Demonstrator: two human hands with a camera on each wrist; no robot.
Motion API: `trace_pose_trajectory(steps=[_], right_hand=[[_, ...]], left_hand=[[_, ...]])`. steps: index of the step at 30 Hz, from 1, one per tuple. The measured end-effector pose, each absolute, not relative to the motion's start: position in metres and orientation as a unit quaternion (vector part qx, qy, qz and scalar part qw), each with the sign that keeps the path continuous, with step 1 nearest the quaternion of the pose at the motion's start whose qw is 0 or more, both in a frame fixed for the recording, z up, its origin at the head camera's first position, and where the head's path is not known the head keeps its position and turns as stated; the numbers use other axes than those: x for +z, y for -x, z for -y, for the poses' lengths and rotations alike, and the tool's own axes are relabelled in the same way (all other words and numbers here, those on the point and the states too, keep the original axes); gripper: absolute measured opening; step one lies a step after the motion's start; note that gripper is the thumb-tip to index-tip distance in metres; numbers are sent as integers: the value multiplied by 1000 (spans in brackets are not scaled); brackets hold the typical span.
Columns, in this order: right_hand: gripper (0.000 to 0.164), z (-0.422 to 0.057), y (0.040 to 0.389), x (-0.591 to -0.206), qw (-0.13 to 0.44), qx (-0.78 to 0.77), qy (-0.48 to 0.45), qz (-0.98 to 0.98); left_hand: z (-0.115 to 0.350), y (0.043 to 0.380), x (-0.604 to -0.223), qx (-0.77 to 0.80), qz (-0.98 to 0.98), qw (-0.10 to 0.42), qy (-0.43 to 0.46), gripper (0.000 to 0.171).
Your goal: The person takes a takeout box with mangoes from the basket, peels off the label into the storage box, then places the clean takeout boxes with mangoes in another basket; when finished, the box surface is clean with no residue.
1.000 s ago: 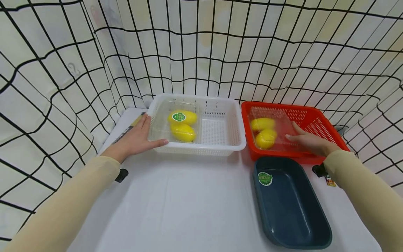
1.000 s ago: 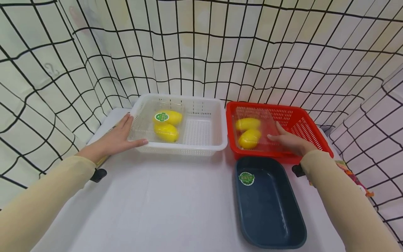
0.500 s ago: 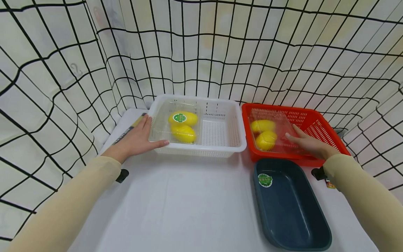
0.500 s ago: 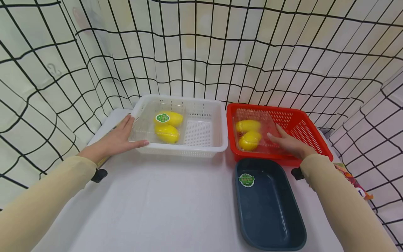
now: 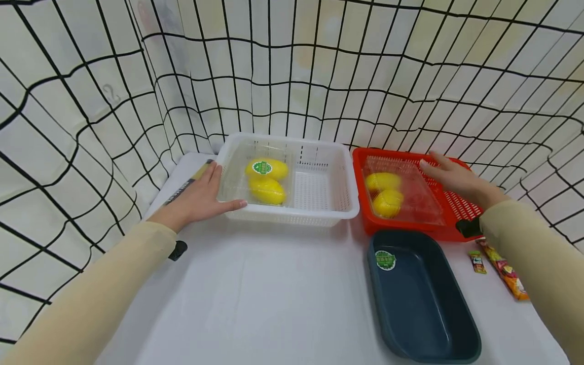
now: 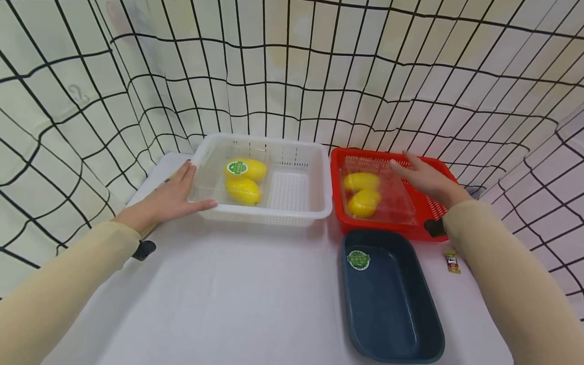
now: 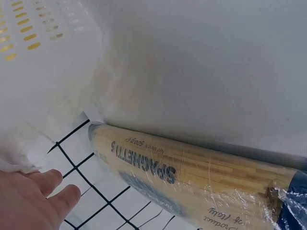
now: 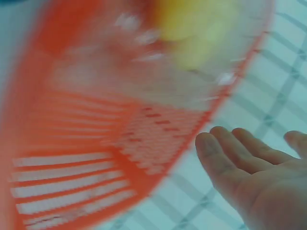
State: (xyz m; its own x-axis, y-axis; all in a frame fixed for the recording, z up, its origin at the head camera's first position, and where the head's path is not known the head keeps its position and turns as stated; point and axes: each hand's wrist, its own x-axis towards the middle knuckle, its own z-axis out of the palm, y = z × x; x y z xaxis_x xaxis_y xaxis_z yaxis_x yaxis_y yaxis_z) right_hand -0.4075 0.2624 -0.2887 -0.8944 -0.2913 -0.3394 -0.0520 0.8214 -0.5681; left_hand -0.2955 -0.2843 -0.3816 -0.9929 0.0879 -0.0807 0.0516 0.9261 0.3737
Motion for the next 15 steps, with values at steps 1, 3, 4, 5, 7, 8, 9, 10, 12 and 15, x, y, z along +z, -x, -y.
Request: trace_pose_trajectory(steps=[1,3,4,5,7,8,9,10,12,15], right_hand=[[98,-251,409,-278,204,-290,100,-930],[95,-222,412,-262,192,-299,116,-927],[94,-207,413,-257,189,-298,123,-928],[92,-191,414,-254,188,-304,133,-925],[89,-158,416,-256,197,-327,154,-911],[88,-141,417,-260,201,-333,164,-906],[86,-125,418,-265,209,-344,174,-899],[86,-108,419,-272,219,-355,182,-890],[84,-78,422,-287,245,-379,189,-872],[87,-38,426,-308,292,-386,175,-857]], left_hand=[[286,296,-380,190,-980,48,-33,128],[288,295,-378,194,-979,48,-31,128],[289,295,-377,196,-979,50,-30,128],[290,295,-376,198,-978,51,-28,128],[290,294,-376,204,-977,54,-25,128],[290,294,-376,205,-977,56,-24,128],[290,293,-376,206,-977,57,-23,128],[290,293,-377,207,-976,59,-22,128],[288,293,-378,209,-976,60,-20,128],[285,292,-380,207,-976,60,-19,128]])
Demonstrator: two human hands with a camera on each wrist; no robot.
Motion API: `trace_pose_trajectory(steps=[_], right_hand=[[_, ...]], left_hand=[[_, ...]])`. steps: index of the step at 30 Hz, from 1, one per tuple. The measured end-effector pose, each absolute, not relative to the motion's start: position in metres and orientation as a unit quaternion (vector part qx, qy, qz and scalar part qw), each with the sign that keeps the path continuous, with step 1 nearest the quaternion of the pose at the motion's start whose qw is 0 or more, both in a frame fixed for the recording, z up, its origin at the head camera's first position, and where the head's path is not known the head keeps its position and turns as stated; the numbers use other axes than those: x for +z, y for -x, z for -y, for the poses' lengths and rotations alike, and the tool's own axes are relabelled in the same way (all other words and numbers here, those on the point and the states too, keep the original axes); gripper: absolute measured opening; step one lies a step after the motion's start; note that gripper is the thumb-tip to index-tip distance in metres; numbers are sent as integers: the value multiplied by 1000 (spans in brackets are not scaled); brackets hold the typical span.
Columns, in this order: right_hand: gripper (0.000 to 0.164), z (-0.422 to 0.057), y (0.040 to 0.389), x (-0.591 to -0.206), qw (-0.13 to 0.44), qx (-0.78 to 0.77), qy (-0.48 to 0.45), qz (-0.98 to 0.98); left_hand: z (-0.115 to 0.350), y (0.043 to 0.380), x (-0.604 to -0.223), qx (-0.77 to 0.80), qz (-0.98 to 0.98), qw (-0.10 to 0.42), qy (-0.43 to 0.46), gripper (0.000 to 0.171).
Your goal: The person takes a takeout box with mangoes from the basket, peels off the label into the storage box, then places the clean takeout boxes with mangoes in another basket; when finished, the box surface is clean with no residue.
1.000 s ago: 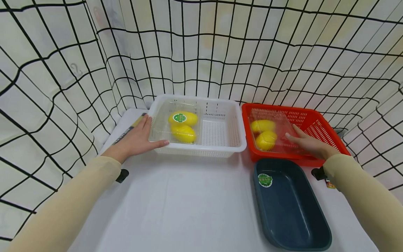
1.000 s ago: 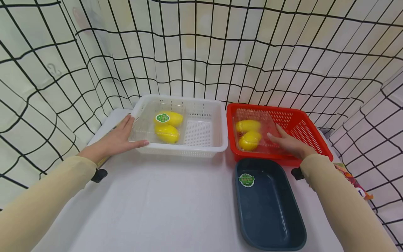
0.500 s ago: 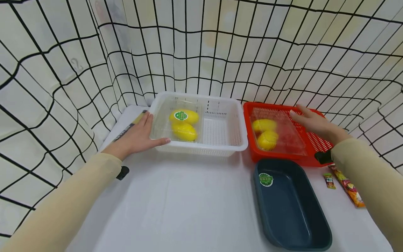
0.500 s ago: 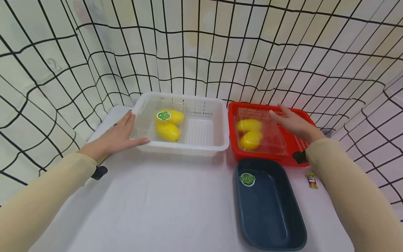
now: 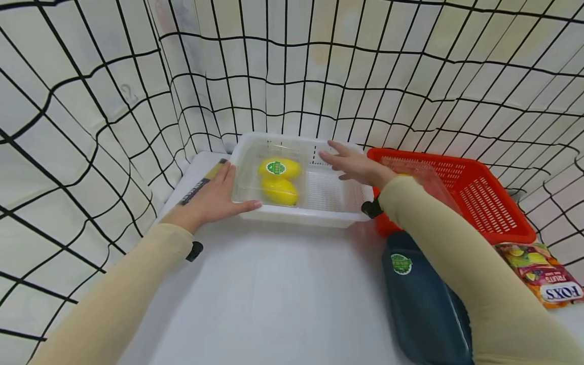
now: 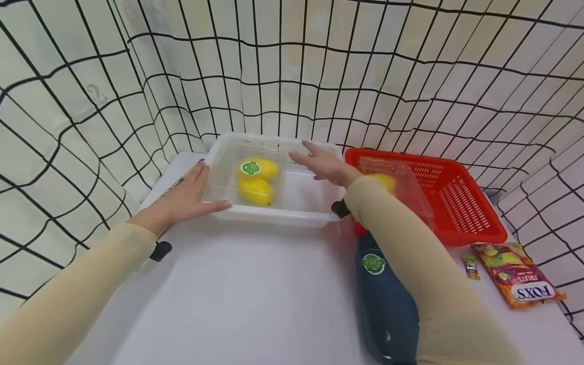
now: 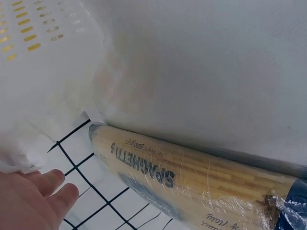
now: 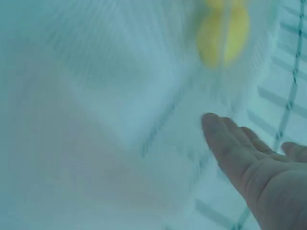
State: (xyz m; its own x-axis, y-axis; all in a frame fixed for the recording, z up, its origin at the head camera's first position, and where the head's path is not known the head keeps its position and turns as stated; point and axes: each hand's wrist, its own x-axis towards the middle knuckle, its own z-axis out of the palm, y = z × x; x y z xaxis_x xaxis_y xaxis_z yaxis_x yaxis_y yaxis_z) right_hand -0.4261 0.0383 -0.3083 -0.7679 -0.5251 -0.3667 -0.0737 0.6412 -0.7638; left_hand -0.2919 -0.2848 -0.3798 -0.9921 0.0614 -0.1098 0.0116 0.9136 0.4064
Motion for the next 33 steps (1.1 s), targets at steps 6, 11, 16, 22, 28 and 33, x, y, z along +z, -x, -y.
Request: trace_pose_trajectory(steps=[6,11,16,22,28,33], right_hand=[[99,9,439,-333,394,-384,120,-826],[99,20,450,-345,438,-385,88,-808],[102,26,455,-360,480,-405,70,-775],[96,24,454,-357,502,-426,103,-745],[94,27,451,-344,505,-431,103,-740],[79,32,441,-331,474,-410,86,-774]], left_hand=[[284,292,-384,200,-978,55,-13,130],[283,293,-385,195,-980,46,-12,130],[282,293,-383,188,-981,43,-13,127],[282,294,-380,171,-984,42,-14,126],[281,294,-378,172,-984,46,-13,126],[281,295,-380,172,-984,45,-14,127]])
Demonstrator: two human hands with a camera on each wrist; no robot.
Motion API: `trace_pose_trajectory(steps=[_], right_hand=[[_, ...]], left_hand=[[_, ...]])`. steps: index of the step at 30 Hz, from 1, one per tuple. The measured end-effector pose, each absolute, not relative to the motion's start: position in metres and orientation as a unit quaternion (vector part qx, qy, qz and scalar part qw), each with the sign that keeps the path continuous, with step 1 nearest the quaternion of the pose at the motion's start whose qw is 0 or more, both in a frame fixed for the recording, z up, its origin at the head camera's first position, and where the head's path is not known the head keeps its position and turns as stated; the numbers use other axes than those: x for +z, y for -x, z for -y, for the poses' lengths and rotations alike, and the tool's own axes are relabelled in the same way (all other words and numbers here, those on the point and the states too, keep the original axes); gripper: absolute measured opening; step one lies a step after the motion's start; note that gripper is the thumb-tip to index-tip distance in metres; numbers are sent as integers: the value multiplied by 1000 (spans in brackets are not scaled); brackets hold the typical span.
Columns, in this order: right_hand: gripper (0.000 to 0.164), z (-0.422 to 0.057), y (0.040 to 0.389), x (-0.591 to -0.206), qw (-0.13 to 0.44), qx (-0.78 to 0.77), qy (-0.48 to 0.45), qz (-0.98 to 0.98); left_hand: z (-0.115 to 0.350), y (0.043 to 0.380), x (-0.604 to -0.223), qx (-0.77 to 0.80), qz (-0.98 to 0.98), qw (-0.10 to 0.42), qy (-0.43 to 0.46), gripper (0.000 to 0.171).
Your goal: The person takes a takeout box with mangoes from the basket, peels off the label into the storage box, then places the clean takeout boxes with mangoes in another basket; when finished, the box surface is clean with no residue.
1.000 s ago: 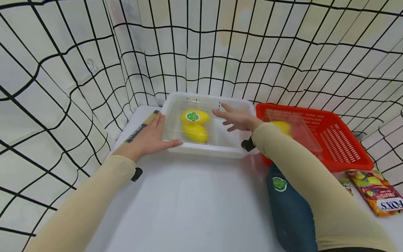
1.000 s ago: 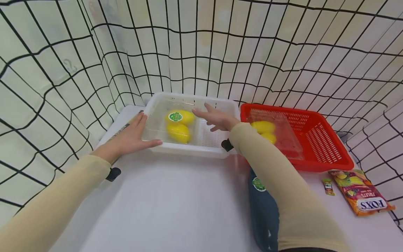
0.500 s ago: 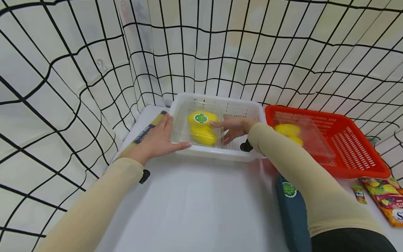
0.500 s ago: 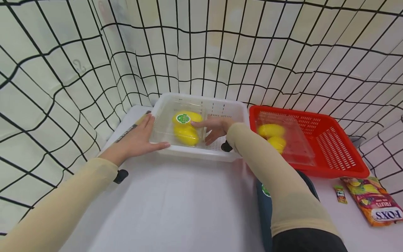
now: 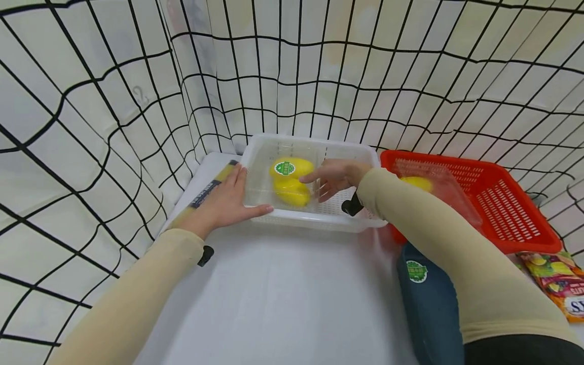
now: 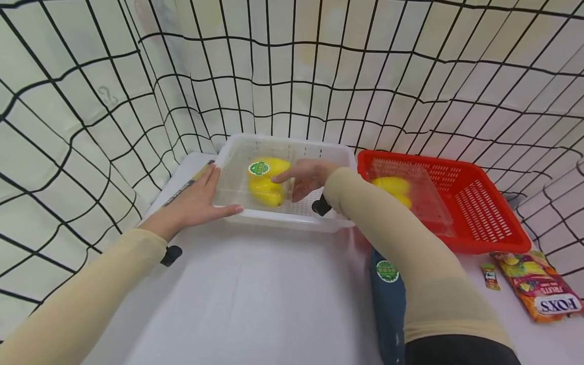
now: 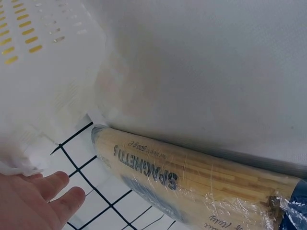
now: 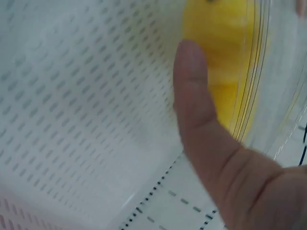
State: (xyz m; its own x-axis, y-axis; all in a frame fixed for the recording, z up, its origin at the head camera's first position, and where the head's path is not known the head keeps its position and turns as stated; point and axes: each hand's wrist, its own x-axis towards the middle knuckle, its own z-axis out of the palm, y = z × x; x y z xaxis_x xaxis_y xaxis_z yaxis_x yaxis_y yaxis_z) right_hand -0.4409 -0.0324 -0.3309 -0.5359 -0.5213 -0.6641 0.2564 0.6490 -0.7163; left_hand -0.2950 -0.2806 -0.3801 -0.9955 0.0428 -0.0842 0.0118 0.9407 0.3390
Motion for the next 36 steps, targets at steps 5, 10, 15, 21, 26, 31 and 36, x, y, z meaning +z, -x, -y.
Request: trace_pose_trajectory(steps=[5,10,15,21,26,31,36], right_hand=[[84,40,424,-320,443,-413,49,-794],[97,46,406,-317,422,-461,31,-780],[113,54,386,-319,367,-524,-1,-768],[110,63,367,-326,308,-567,-3,-764],[102,64,364,-332,285,-578,5,-765],[96,63,366,-332,255,-603,3,-756],[95,60,366,-332,263,-609,-10,-749]], left_hand=[[282,294,-381,175,-983,49,-12,128],[285,292,-380,172,-984,52,-11,126],[285,290,-377,176,-983,54,-15,126],[285,291,-378,179,-982,50,-19,126],[285,290,-379,186,-981,53,-14,125],[282,291,-379,184,-982,49,-16,126],[280,291,-378,175,-983,48,-19,125]])
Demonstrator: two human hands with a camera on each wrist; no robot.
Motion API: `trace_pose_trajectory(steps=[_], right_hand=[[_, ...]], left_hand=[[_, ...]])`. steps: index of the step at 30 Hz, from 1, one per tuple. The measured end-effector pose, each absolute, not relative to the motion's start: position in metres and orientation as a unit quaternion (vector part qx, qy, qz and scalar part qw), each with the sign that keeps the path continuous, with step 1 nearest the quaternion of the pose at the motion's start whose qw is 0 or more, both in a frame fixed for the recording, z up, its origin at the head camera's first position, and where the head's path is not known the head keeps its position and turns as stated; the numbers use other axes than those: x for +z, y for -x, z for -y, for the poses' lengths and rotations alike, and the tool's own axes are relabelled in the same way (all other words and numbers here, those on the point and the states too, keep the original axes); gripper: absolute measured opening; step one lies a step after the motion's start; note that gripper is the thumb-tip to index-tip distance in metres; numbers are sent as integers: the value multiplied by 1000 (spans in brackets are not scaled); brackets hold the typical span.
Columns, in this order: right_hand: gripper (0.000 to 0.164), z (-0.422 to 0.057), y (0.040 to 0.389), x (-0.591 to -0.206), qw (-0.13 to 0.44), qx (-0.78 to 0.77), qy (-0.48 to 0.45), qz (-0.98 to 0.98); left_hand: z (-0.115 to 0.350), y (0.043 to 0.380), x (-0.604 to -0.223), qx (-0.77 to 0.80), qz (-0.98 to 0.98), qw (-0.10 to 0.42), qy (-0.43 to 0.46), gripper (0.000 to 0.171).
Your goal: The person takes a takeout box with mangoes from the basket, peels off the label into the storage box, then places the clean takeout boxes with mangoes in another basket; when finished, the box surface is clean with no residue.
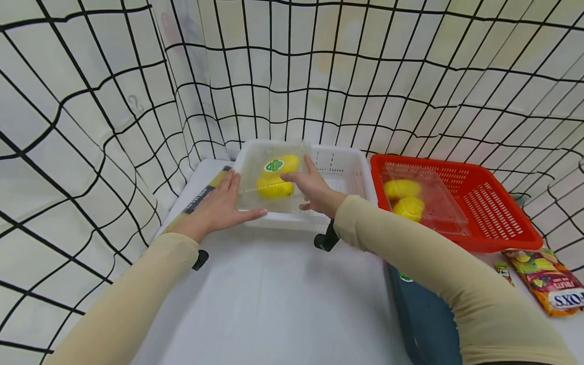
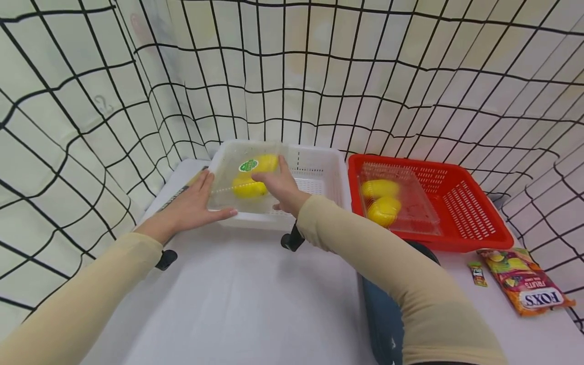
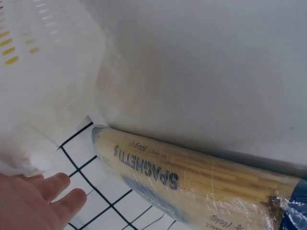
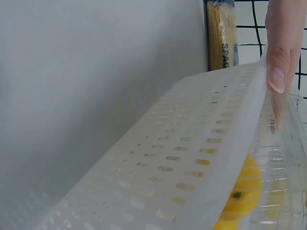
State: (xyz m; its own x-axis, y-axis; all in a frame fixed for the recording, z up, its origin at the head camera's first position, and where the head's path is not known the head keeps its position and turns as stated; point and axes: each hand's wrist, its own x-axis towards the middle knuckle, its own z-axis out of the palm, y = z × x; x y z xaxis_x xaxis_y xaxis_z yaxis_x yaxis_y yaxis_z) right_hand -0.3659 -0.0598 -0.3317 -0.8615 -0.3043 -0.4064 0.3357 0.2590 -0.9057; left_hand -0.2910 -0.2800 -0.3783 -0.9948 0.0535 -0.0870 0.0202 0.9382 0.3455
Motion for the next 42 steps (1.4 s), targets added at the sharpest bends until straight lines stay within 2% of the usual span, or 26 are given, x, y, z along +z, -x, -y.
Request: trace_pose_trajectory(steps=[10,22,30,36,42], right_hand=[[89,38,365,-327,264,-627,-29,-732],[89,-12,349,-297,254,-653,-26,-713],[83,-54,312,-282,223,-675,13,-704],[81,-76,266,-302,211,-684,72,-695],[86,-91,214,-328,224,-694,100,-677]], left_hand=[[274,292,-379,175,-983,48,-21,125],[276,290,-379,171,-983,58,-16,127],[279,293,-377,171,-983,55,-20,127],[280,294,-376,168,-984,54,-17,128],[279,295,-376,172,-983,54,-23,127]])
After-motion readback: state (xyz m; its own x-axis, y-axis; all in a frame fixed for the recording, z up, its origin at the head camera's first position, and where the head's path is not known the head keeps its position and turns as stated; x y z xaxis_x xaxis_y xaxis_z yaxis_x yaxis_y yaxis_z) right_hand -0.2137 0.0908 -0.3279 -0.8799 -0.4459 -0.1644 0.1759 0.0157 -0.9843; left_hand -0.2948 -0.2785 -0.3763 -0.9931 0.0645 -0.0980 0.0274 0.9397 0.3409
